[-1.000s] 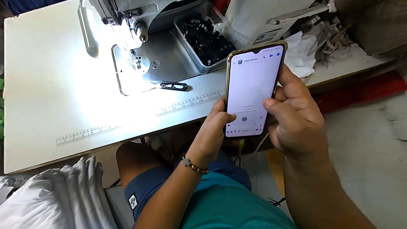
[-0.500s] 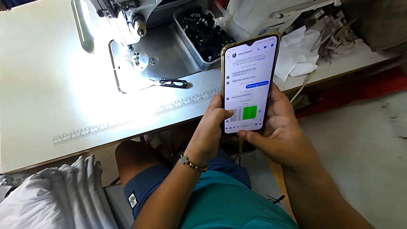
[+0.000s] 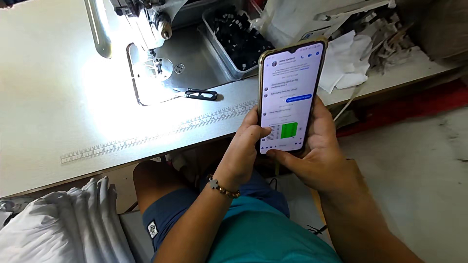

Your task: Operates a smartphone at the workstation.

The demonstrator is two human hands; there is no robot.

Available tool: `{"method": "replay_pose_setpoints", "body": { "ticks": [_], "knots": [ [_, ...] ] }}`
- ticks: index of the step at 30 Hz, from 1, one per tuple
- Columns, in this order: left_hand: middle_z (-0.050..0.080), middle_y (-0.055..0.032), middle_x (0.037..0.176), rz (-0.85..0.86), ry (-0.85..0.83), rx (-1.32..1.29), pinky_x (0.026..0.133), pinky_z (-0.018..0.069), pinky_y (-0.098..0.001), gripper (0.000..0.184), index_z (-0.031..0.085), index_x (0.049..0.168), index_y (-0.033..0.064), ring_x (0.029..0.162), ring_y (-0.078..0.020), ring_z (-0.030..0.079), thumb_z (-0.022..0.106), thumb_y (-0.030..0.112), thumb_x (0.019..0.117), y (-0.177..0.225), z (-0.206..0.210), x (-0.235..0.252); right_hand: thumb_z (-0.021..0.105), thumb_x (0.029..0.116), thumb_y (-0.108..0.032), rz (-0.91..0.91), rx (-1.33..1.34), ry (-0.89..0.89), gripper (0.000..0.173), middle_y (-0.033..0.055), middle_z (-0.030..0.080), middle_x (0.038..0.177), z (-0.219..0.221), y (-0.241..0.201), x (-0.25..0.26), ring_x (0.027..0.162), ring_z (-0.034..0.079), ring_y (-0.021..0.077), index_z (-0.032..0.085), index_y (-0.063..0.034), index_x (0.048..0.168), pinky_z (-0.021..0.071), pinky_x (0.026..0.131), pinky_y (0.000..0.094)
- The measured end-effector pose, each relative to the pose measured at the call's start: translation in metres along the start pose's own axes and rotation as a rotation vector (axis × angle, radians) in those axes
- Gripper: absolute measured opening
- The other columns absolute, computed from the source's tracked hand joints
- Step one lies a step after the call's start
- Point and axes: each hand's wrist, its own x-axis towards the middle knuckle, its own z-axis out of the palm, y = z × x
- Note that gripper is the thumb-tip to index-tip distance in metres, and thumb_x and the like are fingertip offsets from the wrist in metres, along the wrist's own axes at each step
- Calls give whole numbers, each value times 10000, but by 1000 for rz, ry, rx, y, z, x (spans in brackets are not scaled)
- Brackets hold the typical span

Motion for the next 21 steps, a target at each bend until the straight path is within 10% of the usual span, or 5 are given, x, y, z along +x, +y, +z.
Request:
{"method": "replay_pose_setpoints", "body": {
  "ticks": [21],
  "knots": [
    [553,-106,1316,14,-3,-25,981,515,-369,507,344,1503,91,1153,-156,603,287,112,1000,-3,-2,1,771,799,-58,-13,-3,-36,1065,40,479,1492,-1,2,2,1305,572,141,97,-114,1621,561,1023,288]
  ]
}}
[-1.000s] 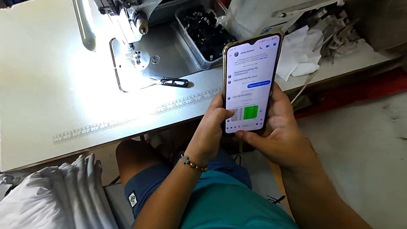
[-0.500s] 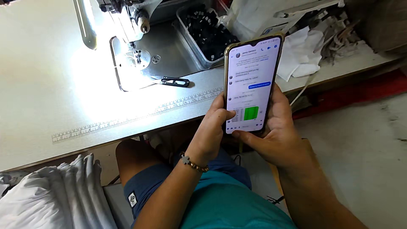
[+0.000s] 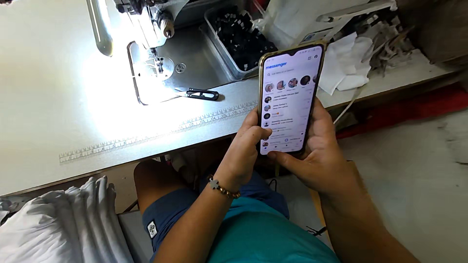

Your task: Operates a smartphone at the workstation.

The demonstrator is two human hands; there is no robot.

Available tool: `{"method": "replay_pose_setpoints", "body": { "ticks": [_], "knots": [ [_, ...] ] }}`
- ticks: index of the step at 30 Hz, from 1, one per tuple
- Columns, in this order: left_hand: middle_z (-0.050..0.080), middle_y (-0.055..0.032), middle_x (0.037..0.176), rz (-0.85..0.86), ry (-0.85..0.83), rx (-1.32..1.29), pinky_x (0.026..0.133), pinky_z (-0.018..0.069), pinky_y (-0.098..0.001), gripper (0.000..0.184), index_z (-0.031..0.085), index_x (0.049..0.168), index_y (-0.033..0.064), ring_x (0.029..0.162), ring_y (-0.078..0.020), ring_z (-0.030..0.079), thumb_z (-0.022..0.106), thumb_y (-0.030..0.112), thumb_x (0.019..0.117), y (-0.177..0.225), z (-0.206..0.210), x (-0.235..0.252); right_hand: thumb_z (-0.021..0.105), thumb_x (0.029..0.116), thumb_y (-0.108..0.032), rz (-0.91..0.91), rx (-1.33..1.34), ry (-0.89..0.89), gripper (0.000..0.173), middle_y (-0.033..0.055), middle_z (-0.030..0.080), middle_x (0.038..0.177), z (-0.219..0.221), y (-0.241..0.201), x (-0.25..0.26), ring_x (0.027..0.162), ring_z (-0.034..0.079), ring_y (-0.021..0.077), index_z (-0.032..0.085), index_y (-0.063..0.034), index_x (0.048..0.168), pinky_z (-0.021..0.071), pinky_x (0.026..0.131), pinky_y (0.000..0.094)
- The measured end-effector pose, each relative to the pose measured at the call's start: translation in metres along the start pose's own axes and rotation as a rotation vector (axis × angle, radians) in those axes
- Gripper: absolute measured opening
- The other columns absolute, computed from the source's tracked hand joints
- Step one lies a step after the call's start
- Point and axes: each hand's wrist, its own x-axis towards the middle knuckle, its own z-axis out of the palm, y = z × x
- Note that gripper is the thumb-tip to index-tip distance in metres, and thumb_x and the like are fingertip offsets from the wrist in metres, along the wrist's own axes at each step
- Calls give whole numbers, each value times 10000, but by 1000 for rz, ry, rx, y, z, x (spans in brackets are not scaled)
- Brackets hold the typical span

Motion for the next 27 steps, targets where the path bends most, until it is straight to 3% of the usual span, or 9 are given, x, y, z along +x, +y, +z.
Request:
{"method": "replay_pose_setpoints", "body": {
  "ticks": [27],
  "knots": [
    [555,-105,1311,-11,8,5,971,519,-363,491,346,1494,95,1149,-158,605,274,115,1008,5,-1,2,768,802,-70,-8,-18,-3,1081,31,465,1504,1,-2,4,1321,558,131,73,-117,1628,556,1027,279]
  ]
}}
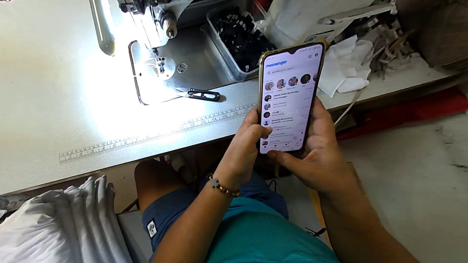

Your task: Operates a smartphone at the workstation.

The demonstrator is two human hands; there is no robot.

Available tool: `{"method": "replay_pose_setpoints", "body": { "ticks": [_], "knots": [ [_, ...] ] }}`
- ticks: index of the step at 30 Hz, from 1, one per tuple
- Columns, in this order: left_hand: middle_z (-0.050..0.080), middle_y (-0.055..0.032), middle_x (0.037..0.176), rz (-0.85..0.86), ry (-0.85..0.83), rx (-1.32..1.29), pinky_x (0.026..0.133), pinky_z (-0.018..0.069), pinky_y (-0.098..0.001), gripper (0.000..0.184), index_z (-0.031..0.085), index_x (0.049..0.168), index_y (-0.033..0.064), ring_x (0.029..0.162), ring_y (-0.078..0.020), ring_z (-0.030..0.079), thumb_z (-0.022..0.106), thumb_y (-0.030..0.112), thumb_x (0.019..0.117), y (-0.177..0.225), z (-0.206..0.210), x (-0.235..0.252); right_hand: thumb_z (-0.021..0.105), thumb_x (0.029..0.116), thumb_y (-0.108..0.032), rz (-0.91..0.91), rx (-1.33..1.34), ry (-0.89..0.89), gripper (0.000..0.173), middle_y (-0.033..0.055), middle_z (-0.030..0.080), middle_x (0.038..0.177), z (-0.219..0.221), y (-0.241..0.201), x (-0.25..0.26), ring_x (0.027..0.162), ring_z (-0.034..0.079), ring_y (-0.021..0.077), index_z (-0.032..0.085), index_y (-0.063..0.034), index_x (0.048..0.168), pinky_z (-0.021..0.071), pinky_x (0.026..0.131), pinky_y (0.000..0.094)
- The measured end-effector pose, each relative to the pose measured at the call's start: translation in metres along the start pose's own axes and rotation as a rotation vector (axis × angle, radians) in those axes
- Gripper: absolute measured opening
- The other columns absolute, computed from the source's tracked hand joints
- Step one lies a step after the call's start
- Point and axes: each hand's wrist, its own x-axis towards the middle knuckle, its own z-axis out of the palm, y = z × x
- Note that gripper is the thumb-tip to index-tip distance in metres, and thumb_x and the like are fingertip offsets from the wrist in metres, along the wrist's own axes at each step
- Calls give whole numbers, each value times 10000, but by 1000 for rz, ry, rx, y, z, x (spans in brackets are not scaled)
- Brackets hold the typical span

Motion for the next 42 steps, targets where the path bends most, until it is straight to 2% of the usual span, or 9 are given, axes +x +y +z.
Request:
{"method": "replay_pose_setpoints", "body": {
  "ticks": [15,18,19,21,23,25,28,36,42],
  "knots": [
    [562,-107,1307,-3,9,-6,959,524,-362,491,350,1495,93,1138,-159,610,282,116,1009,-3,-1,1,766,788,-36,34,7,1,1100,36,455,1516,-1,2,-1,1314,566,141,72,-144,1635,570,1007,288],
    [553,-105,1308,-11,3,-12,960,521,-359,497,340,1500,97,1141,-157,604,278,110,1008,-2,-1,1,751,811,-63,45,13,8,1063,25,476,1495,0,2,-2,1283,587,124,83,-147,1633,584,975,274],
    [554,-104,1309,-17,-1,-11,937,530,-353,503,334,1507,104,1129,-156,609,277,113,1007,-2,-1,1,735,828,-91,32,4,18,1013,24,499,1466,0,3,-1,1250,604,110,106,-120,1622,592,947,258],
    [582,-97,1266,-29,3,2,790,571,-313,496,350,1496,121,1036,-148,646,275,123,1006,-2,-1,1,689,894,-132,-31,-4,40,855,35,548,1414,-2,4,1,1224,613,91,186,-28,1578,575,975,244],
    [595,-90,1218,-41,-4,20,681,571,-278,491,360,1482,131,953,-133,662,278,131,998,-2,0,1,615,965,-126,-91,-17,100,617,0,617,1308,-4,3,3,1157,638,53,321,8,1489,563,970,221],
    [597,-92,1214,-48,-21,29,661,567,-274,484,362,1478,130,944,-136,663,280,135,1001,-3,0,0,527,1016,-104,-111,-36,168,392,-47,652,1201,-7,2,5,1074,658,20,428,-20,1386,568,929,202],
    [604,-95,1212,-46,-40,39,635,565,-274,475,372,1464,127,941,-143,670,282,144,999,-4,2,0,491,1042,-93,-113,-41,237,244,-83,667,1109,-7,1,7,1008,671,2,498,-68,1285,577,888,188],
    [593,-95,1230,-40,-28,45,660,568,-282,484,366,1480,124,959,-146,663,276,132,1004,-3,2,-2,451,1057,-85,-132,3,228,248,-70,669,1126,-7,2,5,1023,673,16,502,-56,1298,578,904,203],
    [601,-99,1229,-46,3,35,645,568,-283,492,372,1483,135,951,-153,667,282,129,1000,-4,3,-1,390,1057,-80,-109,39,143,381,-22,641,1250,-7,2,3,1132,642,40,414,0,1429,551,982,227]
  ]
}}
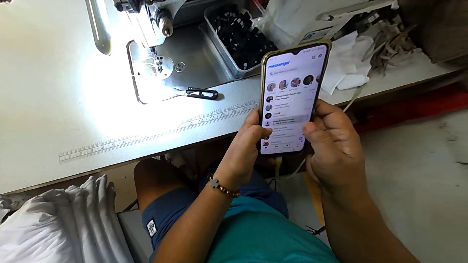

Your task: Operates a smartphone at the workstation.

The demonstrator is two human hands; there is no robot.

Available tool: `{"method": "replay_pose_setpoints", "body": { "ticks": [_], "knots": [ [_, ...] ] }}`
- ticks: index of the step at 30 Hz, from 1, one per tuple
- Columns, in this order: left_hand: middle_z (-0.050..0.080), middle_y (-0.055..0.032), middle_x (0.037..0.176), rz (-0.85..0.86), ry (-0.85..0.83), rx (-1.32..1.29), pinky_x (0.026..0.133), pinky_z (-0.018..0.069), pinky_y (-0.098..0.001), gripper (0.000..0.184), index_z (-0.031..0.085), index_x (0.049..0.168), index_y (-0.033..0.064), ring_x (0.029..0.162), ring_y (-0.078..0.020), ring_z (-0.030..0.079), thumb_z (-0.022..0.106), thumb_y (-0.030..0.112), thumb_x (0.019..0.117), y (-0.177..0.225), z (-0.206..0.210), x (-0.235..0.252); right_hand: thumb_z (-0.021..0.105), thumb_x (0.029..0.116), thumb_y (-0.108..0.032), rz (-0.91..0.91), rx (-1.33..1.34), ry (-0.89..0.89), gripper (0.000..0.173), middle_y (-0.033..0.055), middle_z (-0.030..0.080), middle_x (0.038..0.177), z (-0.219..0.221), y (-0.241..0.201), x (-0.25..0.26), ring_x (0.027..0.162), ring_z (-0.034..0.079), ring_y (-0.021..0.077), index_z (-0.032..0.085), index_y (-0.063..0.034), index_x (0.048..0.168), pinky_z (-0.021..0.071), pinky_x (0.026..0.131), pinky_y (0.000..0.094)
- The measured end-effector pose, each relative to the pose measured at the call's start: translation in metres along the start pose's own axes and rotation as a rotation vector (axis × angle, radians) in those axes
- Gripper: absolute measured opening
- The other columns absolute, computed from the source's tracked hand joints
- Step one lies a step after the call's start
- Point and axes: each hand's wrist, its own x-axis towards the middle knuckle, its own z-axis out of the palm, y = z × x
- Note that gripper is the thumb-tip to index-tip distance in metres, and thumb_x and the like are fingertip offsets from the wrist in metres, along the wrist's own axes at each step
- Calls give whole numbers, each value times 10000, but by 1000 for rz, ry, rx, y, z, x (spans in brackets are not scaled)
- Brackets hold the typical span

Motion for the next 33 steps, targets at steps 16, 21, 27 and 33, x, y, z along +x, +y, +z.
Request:
{"method": "replay_pose_setpoints", "body": {
  "ticks": [16,21,27,33],
  "knots": [
    [550,-107,1320,26,30,-10,916,543,-361,501,331,1519,120,1134,-166,611,265,157,1023,1,0,1,729,814,-83,108,-3,-153,1007,69,501,1465,1,1,-2,1281,585,135,113,-52,1611,575,993,274],
    [536,-112,1348,37,30,-8,982,514,-365,511,309,1532,99,1175,-160,591,257,135,1025,2,1,0,759,792,-103,97,-31,-138,1028,82,502,1464,2,3,-2,1287,582,149,133,-54,1606,570,1013,302],
    [537,-120,1354,38,31,-27,985,515,-374,516,302,1539,100,1175,-169,597,256,130,1026,3,1,-1,769,785,-90,90,-35,-129,1033,84,512,1455,4,3,-1,1275,592,154,141,-64,1606,579,996,299],
    [531,-125,1363,36,40,-27,995,510,-378,518,301,1540,100,1185,-173,591,257,127,1024,4,2,-3,765,790,-102,73,-39,-139,1038,81,508,1452,5,2,-2,1276,588,139,124,-47,1605,568,1008,286]
  ]
}}
